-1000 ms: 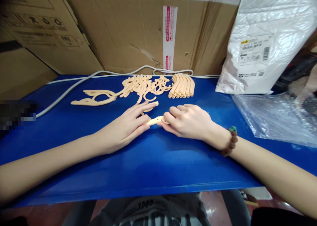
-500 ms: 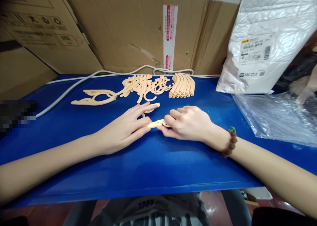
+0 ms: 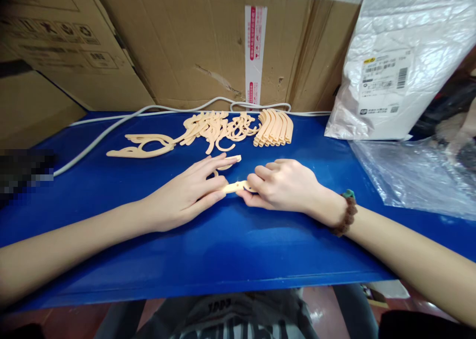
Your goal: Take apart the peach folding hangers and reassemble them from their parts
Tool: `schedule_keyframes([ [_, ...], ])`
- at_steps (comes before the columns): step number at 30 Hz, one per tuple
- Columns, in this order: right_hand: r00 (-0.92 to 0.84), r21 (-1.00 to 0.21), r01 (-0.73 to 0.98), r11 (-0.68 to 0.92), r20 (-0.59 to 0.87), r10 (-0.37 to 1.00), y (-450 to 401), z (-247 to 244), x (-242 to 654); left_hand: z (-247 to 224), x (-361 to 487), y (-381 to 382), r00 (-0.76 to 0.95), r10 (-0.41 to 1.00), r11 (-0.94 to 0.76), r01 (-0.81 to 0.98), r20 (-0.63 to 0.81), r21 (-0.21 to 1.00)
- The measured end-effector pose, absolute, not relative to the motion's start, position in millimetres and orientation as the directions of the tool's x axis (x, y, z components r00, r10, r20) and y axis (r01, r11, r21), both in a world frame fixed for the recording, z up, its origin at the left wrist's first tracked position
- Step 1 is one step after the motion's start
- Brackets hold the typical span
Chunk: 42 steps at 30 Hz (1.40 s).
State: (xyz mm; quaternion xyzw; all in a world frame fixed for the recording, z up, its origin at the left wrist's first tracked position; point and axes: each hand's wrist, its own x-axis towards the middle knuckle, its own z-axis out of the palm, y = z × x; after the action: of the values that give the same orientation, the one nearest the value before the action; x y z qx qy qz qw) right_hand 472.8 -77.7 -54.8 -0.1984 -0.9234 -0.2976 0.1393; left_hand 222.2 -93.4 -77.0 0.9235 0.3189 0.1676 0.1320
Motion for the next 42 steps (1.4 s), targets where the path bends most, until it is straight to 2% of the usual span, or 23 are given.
schedule_keyframes([
  [5,-0.892,0.512,0.423,0.748,0.379,0.245,-78.6,-54.1,472.5,-76.3,221.7,-93.0,0.750,0.624,-0.768,0.534,0.222,0.354],
  [10,-0.905,0.468,0.358,0.808,0.388,0.176,-78.1,-50.7,475.1,-75.7,221.3,-93.4,0.745,0.629,-0.755,0.516,0.223,0.405],
  [14,-0.889,0.374,0.262,0.890,0.452,0.072,-78.4,-47.9,476.4,-75.1,222.1,-93.4,0.700,0.684,-0.692,0.533,0.206,0.486],
  [19,-0.882,0.263,0.233,0.936,0.463,0.089,-82.4,-47.1,471.9,-78.8,220.7,-85.8,0.639,0.738,-0.616,0.509,0.215,0.601],
  [23,-0.906,0.283,0.254,0.925,0.404,0.125,-84.2,-48.5,466.8,-86.0,219.1,-78.1,0.565,0.784,-0.543,0.421,0.258,0.727],
  [27,-0.910,0.321,0.270,0.908,0.394,0.131,-83.6,-47.5,465.6,-86.5,219.9,-76.3,0.498,0.837,-0.443,0.376,0.225,0.814],
  [34,-0.881,0.444,0.371,0.815,0.445,0.159,-85.1,-37.7,470.3,-83.2,220.0,-78.1,0.500,0.828,-0.495,0.440,0.254,0.749],
  [37,-0.879,0.413,0.375,0.830,0.441,0.178,-85.9,-38.0,469.2,-84.3,219.6,-78.3,0.523,0.812,-0.518,0.437,0.261,0.735],
  [42,-0.880,0.291,0.327,0.899,0.441,0.178,-88.6,-43.9,463.5,-86.3,219.3,-78.6,0.526,0.804,-0.525,0.411,0.276,0.745],
])
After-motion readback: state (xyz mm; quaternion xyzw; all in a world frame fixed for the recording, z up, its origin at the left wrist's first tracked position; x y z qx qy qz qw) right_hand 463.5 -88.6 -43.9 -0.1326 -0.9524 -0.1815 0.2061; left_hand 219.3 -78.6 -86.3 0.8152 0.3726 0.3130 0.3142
